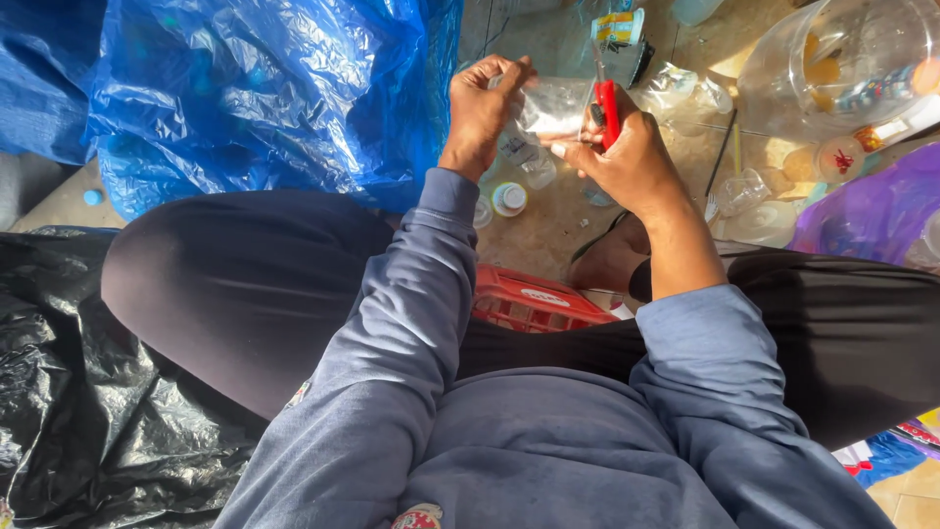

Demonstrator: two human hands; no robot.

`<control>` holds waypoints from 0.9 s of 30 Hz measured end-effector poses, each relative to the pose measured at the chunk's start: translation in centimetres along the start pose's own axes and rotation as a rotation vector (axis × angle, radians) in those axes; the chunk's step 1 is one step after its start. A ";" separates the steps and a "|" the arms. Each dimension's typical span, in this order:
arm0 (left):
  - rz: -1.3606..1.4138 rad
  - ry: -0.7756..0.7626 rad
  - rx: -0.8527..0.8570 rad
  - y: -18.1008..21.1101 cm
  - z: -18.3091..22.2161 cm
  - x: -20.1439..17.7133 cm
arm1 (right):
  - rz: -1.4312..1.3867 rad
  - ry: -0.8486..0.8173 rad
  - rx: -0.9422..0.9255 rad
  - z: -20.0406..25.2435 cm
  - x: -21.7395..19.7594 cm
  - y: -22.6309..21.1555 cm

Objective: Sorting and processing plastic cups by cutting off rims or labels with a utility knife.

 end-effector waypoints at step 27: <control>-0.049 -0.310 -0.531 -0.8 3.3 -0.1 | 0.138 0.426 -0.029 -2.1 0.3 4.8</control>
Point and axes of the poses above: each hand's wrist, its own z-axis away from the middle knuckle, its own x-axis out of the palm, y = z × x, the point moved 6 cm from there along -z, towards the middle knuckle, and after that the axes turned 12 degrees about x, right-handed, at the moved point
